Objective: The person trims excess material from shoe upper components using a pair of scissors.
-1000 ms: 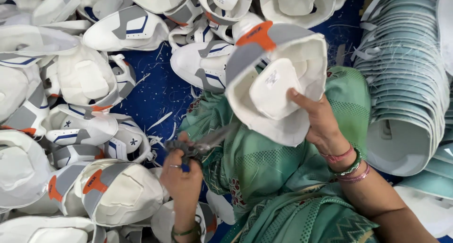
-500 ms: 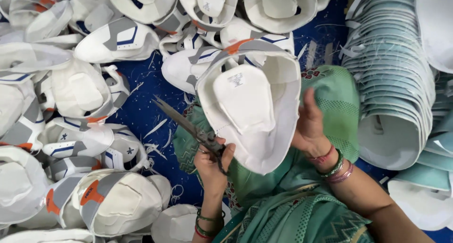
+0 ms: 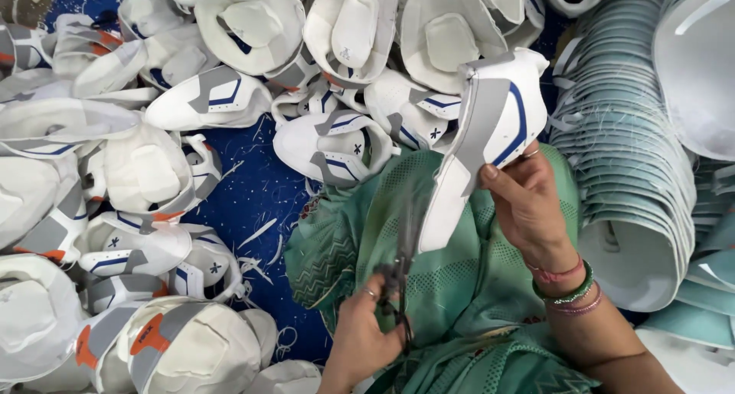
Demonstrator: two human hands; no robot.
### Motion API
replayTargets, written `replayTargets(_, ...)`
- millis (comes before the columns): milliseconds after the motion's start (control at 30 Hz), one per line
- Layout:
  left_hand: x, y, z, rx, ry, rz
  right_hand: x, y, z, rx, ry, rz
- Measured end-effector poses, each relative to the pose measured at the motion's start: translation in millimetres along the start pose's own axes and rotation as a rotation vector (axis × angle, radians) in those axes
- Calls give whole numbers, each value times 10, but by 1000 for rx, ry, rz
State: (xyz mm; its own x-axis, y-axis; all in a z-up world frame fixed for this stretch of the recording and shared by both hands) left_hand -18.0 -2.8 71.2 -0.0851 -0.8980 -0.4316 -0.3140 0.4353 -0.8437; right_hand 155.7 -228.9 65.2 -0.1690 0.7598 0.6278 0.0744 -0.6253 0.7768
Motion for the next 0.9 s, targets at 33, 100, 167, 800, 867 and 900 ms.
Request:
replayTargets(33,3,-14,4,-1,-1,-2,-71,-40,-8,2,1,-1)
replayTargets(100,66,-76,0,66,122,-30,-195,-122,-31,1,36,-4)
replayTargets(167,129,-62,5,78,159,-94,-108,-97,-45,24,55,-11)
replayTargets(800,148,-133,-26,67,333,-444,-83,-98,-51,73,152,-22)
replayTargets(867,196,-103,-22,91,347,-425,-62,-118,-78,95,178,-44)
replayTargets(900,224,-96,-19,117,364,-404,-49,-128,-95,112,201,-66)
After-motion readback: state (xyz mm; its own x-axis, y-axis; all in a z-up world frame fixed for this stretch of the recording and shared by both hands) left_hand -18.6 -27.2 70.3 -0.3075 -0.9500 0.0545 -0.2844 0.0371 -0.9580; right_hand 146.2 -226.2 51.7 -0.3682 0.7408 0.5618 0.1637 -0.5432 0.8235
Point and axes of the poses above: each hand's wrist, its own z-axis towards the middle knuckle, its own x-axis out of the palm, y = z × x, the point moved 5 cm from there along z, towards the middle knuckle
